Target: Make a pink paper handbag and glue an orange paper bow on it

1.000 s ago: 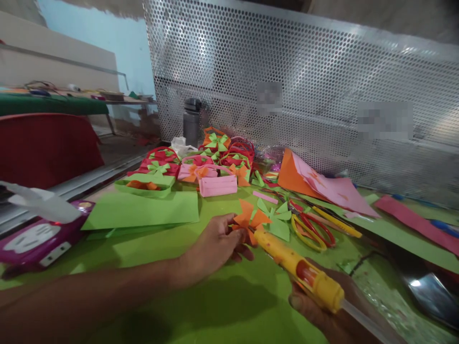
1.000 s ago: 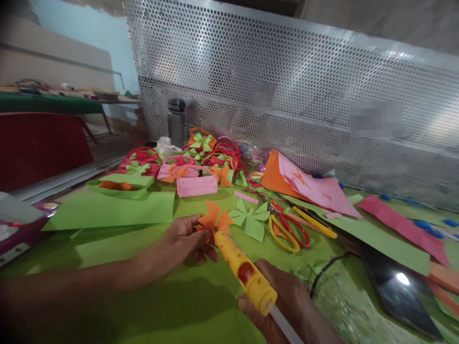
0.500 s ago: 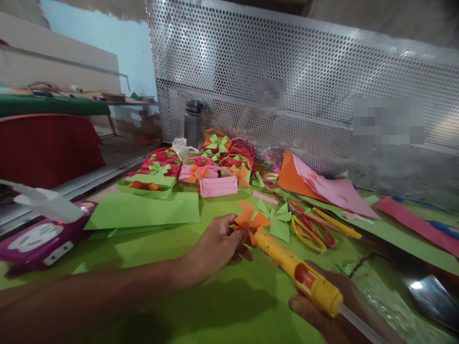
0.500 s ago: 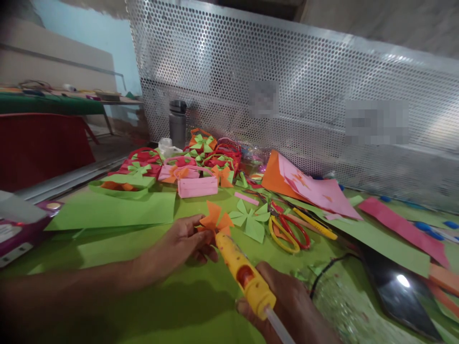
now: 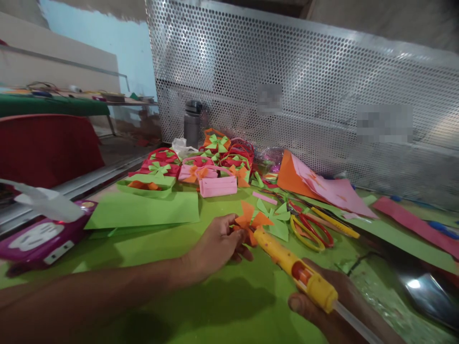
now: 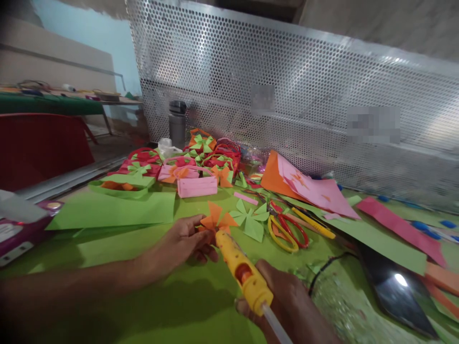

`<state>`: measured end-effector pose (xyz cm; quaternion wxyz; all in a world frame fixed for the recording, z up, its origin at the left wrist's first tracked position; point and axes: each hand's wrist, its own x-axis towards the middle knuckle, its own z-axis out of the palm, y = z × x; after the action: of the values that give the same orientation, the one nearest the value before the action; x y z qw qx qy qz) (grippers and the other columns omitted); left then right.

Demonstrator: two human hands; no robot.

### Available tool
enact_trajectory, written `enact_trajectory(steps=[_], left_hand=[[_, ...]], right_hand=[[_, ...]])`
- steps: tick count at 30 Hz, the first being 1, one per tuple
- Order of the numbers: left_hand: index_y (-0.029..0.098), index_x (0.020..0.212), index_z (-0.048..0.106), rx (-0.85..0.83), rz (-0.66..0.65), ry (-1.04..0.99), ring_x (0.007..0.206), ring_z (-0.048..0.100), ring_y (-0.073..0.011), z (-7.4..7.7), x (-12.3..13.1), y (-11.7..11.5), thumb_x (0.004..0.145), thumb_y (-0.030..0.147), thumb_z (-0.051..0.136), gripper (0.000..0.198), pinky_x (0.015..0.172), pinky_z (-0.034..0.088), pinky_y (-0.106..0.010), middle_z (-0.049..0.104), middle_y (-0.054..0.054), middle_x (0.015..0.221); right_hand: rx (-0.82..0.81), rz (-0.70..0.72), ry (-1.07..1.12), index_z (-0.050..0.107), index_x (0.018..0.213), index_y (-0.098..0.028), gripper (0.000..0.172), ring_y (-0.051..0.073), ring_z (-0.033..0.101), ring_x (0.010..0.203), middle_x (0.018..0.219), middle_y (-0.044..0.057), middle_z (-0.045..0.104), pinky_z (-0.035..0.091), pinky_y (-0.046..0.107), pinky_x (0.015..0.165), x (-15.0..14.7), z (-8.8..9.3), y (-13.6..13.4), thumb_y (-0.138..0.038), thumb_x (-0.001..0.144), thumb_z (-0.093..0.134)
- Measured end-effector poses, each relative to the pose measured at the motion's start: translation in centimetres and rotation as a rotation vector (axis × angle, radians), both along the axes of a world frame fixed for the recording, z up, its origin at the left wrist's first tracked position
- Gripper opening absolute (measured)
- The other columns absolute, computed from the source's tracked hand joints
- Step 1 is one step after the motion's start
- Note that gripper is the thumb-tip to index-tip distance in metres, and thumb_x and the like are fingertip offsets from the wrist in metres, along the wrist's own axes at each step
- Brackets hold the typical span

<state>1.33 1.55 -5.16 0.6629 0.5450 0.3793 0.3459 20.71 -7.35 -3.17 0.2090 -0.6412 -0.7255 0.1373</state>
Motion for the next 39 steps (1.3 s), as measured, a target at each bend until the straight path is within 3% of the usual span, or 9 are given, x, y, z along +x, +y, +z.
enact_trajectory(steps=[8, 17, 23, 33, 39], left_hand=[[0.016, 0.094, 0.050, 0.010, -0.021, -0.001, 0.061, 0.066, -0.0125, 0.4, -0.1, -0.1, 0.081, 0.035, 0.052, 0.023, 0.045, 0.041, -0.017, 0.066, -0.007, 0.089], [0.018, 0.093, 0.051, -0.008, -0.017, -0.027, 0.062, 0.066, -0.0123, -0.2, -0.2, 0.0, 0.081, 0.033, 0.051, 0.019, 0.046, 0.042, -0.017, 0.065, -0.004, 0.082], [0.018, 0.094, 0.051, -0.020, -0.026, -0.027, 0.061, 0.066, -0.0122, -0.3, -0.1, 0.1, 0.082, 0.032, 0.050, 0.019, 0.046, 0.041, -0.016, 0.066, -0.005, 0.083], [0.016, 0.091, 0.052, -0.036, -0.009, -0.009, 0.060, 0.066, -0.0129, 0.5, -0.1, -0.1, 0.080, 0.031, 0.051, 0.018, 0.045, 0.041, -0.017, 0.066, -0.005, 0.078], [0.015, 0.093, 0.052, -0.060, -0.017, 0.013, 0.059, 0.065, -0.0132, 0.8, 0.0, -0.2, 0.078, 0.033, 0.054, 0.023, 0.045, 0.040, -0.017, 0.067, -0.006, 0.074]], right_hand=[[-0.053, 0.008, 0.005, 0.043, 0.061, -0.022, 0.020, 0.009, 0.035, 0.043, 0.048, -0.006, 0.041, 0.024, 0.022, 0.042, 0.2, 0.2, 0.1, -0.036, 0.068, 0.055], [-0.063, -0.042, -0.014, 0.037, 0.057, -0.022, 0.024, 0.009, 0.030, 0.041, 0.045, -0.008, 0.035, 0.021, 0.022, 0.044, -0.4, 0.0, 0.0, -0.032, 0.060, 0.058], [-0.088, -0.067, -0.010, 0.039, 0.059, -0.021, 0.017, 0.009, 0.031, 0.042, 0.045, -0.007, 0.036, 0.020, 0.022, 0.044, -0.6, 0.4, 0.1, -0.028, 0.060, 0.054], [-0.001, -0.042, -0.029, 0.034, 0.057, -0.022, 0.024, 0.009, 0.031, 0.040, 0.044, -0.007, 0.037, 0.021, 0.022, 0.042, -0.5, -0.6, 0.0, -0.032, 0.060, 0.056], [0.024, -0.046, -0.039, 0.037, 0.059, -0.022, 0.018, 0.009, 0.033, 0.041, 0.046, -0.006, 0.041, 0.021, 0.023, 0.043, -0.4, -0.6, -0.1, -0.030, 0.062, 0.053]])
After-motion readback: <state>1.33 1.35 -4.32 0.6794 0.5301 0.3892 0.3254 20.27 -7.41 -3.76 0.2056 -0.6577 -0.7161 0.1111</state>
